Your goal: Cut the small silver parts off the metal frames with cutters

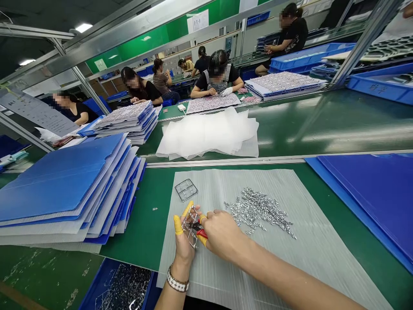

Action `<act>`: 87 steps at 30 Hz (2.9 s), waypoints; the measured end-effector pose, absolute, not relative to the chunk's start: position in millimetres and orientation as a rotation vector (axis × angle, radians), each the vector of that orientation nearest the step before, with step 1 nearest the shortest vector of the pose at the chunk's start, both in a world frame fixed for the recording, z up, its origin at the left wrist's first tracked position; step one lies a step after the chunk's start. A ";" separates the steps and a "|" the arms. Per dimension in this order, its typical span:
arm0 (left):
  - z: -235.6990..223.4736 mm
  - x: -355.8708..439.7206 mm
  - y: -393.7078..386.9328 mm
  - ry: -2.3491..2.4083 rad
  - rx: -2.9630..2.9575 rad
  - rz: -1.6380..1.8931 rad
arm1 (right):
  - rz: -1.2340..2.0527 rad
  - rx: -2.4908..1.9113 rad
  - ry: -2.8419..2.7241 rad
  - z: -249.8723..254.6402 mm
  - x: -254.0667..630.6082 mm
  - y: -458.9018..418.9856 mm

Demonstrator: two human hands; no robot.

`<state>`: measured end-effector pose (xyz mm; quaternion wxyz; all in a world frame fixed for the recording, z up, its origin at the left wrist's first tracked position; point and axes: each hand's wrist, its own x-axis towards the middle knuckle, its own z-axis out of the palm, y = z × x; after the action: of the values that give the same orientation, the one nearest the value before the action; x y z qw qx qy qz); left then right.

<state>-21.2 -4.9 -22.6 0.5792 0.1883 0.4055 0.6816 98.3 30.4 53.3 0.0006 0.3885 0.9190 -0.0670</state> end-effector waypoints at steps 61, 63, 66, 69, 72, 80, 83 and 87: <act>-8.7 -20.6 -3.2 0.925 0.398 1.606 | -0.158 1.277 2.755 50.0 113.3 41.4; -7.5 -22.2 -2.6 0.923 0.400 1.615 | -0.168 1.262 2.756 50.4 113.2 41.8; -5.3 -26.6 0.0 0.908 0.393 1.646 | -0.120 1.282 2.777 51.4 114.1 40.1; -4.4 -30.3 3.8 0.887 0.356 1.683 | -0.072 1.295 2.821 53.5 113.8 35.5; -5.3 -30.5 6.4 0.888 0.333 1.696 | -0.102 1.268 2.847 55.5 110.0 30.8; -7.2 -23.7 5.1 0.940 0.333 1.685 | -0.156 1.240 2.819 55.9 100.4 28.9; -6.2 -21.8 5.5 0.971 0.362 1.694 | -0.138 1.239 2.829 53.1 100.2 28.8; -5.5 -20.3 5.3 1.007 0.394 1.696 | -0.142 1.231 2.826 50.9 100.0 29.0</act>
<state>-20.3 5.3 -5.5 0.5354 0.1654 0.4227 0.7122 100.0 29.0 50.9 0.0278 0.3989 0.9154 -0.0461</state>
